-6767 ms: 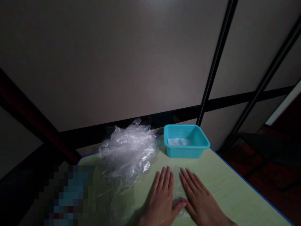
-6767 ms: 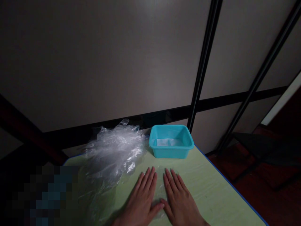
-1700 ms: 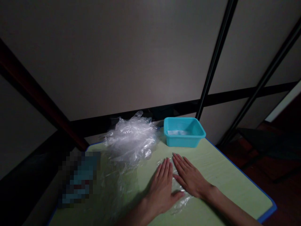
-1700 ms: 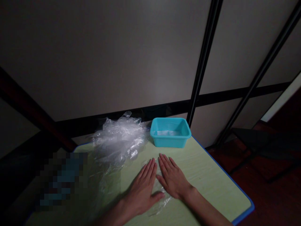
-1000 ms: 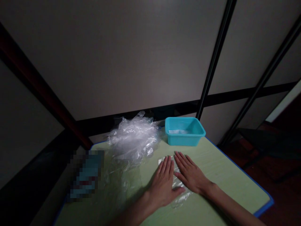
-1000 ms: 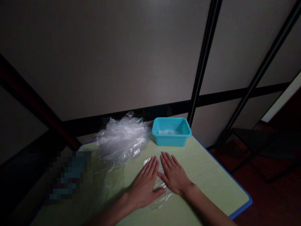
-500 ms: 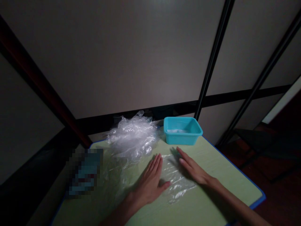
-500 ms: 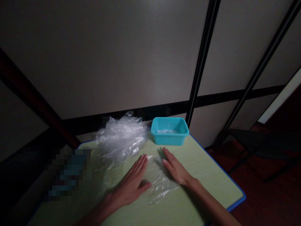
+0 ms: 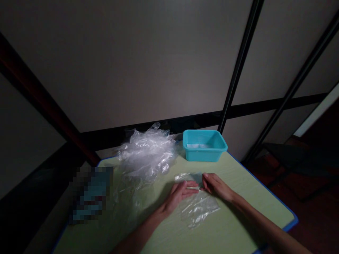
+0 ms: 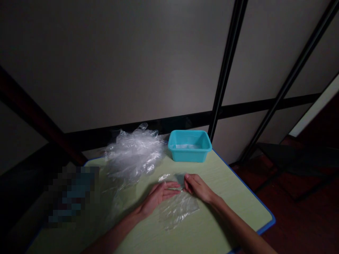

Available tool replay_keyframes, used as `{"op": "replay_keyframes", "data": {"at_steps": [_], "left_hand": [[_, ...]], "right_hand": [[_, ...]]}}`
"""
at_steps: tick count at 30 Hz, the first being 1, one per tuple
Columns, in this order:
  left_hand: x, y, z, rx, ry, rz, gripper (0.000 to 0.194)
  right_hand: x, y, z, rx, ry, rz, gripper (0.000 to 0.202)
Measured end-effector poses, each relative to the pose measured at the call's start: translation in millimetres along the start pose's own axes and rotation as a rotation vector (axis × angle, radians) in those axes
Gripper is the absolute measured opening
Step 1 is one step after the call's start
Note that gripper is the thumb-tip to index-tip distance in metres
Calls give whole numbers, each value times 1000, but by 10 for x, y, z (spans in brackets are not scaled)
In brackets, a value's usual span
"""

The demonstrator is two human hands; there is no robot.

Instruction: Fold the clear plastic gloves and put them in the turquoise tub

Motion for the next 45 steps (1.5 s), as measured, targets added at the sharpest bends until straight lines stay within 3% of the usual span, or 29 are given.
{"op": "replay_keyframes", "data": {"at_steps": [10,19,24,29,31,36,45], "left_hand": [[155,151,-5,44,57,-21,53],[198,204,-57,75,29,-24,53],[226,262,-157,106,-9,-29,54],[284,283,-99,147,-14,-20,52],[294,279,-64,151,-14,-22,52],[299,269,-48,157,-27,-3,50],[293,251,-59,101,0,9,51]], "right_hand": [[21,81,-3,17,-38,14,57],[78,223,-10,179,-47,-19,54],[308,333,232,389,40,-13,33],[664,173,362,1110,353,215,29],[750,92,323,1267,432,262,30],[795,-6,261,1404,489,339,33],[800,-12,298,1428,511,354,39]]}}
Point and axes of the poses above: each hand's wrist, its own x-axis away from the middle knuckle, its own y-axis out of the back of the hand, z = x × y, the point moved 4 cm from there along -x, towards the middle knuckle, and after that the axes turned 12 degrees about z, right-handed, at the moved point
